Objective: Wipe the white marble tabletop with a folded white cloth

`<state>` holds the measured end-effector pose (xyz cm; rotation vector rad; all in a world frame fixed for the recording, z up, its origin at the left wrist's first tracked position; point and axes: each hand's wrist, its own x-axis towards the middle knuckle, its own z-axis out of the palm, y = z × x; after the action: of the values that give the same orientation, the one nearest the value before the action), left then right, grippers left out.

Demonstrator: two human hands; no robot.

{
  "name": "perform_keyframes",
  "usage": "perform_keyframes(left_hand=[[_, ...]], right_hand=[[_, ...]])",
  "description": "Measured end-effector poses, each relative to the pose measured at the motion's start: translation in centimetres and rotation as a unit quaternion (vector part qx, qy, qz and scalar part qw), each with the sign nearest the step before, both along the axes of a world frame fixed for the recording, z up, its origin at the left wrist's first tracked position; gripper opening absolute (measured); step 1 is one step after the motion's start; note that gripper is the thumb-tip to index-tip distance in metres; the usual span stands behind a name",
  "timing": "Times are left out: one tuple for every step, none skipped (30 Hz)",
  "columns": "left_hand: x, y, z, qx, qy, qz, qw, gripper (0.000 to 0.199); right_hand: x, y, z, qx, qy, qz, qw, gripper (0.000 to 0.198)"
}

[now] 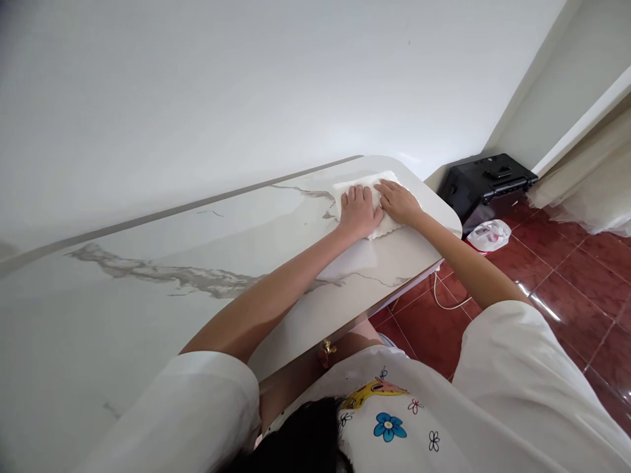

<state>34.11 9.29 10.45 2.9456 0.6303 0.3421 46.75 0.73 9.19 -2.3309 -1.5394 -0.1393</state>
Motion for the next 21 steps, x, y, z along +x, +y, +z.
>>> perform_keyframes(left_hand=[[-0.4, -0.4, 0.0, 0.002, 0.000, -0.003, 1.000, 0.059], [-0.9, -0.9, 0.1, 0.006, 0.001, -0.007, 1.000, 0.059], [-1.4, -1.3, 0.2, 0.010, 0.003, -0.011, 1.000, 0.060], [-1.8, -1.8, 0.3, 0.013, 0.007, -0.015, 1.000, 0.060], [-2.2, -2.3, 0.3, 0.017, 0.011, -0.018, 1.000, 0.060], [-2.6, -2.8, 0.4, 0.021, 0.016, -0.020, 0.999, 0.061], [-3.0, -3.3, 0.5, 0.025, 0.022, -0.021, 0.999, 0.061], [-3.3, -3.8, 0.6, 0.030, 0.027, -0.022, 0.999, 0.061], [-3.7, -4.3, 0.7, 0.034, 0.031, -0.023, 0.999, 0.062], [-4.0, -4.8, 0.7, 0.039, 0.034, -0.025, 0.998, 0.062], [-4.3, -5.3, 0.8, 0.042, 0.036, -0.027, 0.998, 0.062], [-4.6, -5.7, 0.8, 0.044, 0.038, -0.029, 0.998, 0.062], [-5.0, -6.2, 0.9, 0.044, 0.040, -0.032, 0.998, 0.062], [-5.3, -6.6, 0.9, 0.043, 0.042, -0.036, 0.997, 0.062], [-5.7, -7.0, 1.0, 0.043, 0.044, -0.042, 0.997, 0.062], [-6.2, -7.4, 1.1, 0.043, 0.044, -0.048, 0.997, 0.062], [-6.6, -7.8, 1.1, 0.043, 0.043, -0.054, 0.997, 0.062], [-7.1, -8.2, 1.2, 0.043, 0.042, -0.060, 0.996, 0.062], [-7.6, -8.5, 1.2, 0.043, 0.041, -0.065, 0.996, 0.063], [-8.0, -8.8, 1.3, 0.042, 0.042, -0.067, 0.996, 0.062], [-8.5, -9.0, 1.3, 0.039, 0.044, -0.068, 0.996, 0.062]], right_hand=[[-0.4, -0.5, 0.0, 0.000, -0.004, 0.001, 1.000, 0.049], [-0.9, -1.0, 0.0, 0.002, -0.007, 0.002, 1.000, 0.049], [-1.3, -1.6, 0.0, 0.004, -0.009, 0.002, 1.000, 0.049], [-1.8, -2.1, 0.0, 0.007, -0.009, 0.002, 1.000, 0.049], [-2.2, -2.7, 0.0, 0.010, -0.008, 0.001, 1.000, 0.049], [-2.7, -3.2, 0.0, 0.013, -0.006, 0.000, 1.000, 0.049], [-3.1, -3.8, 0.0, 0.016, -0.005, 0.000, 1.000, 0.048], [-3.5, -4.3, 0.1, 0.018, -0.004, 0.000, 1.000, 0.048], [-3.9, -4.8, 0.2, 0.019, -0.003, 0.001, 1.000, 0.048], [-4.3, -5.4, 0.3, 0.019, -0.002, 0.002, 1.000, 0.048], [-4.7, -5.9, 0.3, 0.019, -0.001, 0.002, 1.000, 0.047], [-5.1, -6.5, 0.4, 0.018, 0.000, 0.001, 1.000, 0.047], [-5.5, -7.0, 0.5, 0.018, 0.002, -0.001, 1.000, 0.047], [-6.0, -7.6, 0.5, 0.018, 0.003, -0.004, 1.000, 0.047], [-6.4, -8.1, 0.5, 0.019, 0.003, -0.006, 1.000, 0.047], [-6.9, -8.7, 0.5, 0.022, 0.002, -0.009, 1.000, 0.047], [-7.5, -9.2, 0.5, 0.025, 0.002, -0.011, 1.000, 0.047], [-8.0, -9.7, 0.4, 0.028, 0.002, -0.014, 0.999, 0.046], [-8.5, -10.1, 0.4, 0.032, 0.002, -0.017, 0.999, 0.046], [-9.0, -10.5, 0.3, 0.036, 0.002, -0.020, 0.999, 0.046], [-9.5, -10.8, 0.3, 0.039, 0.002, -0.022, 0.999, 0.046]])
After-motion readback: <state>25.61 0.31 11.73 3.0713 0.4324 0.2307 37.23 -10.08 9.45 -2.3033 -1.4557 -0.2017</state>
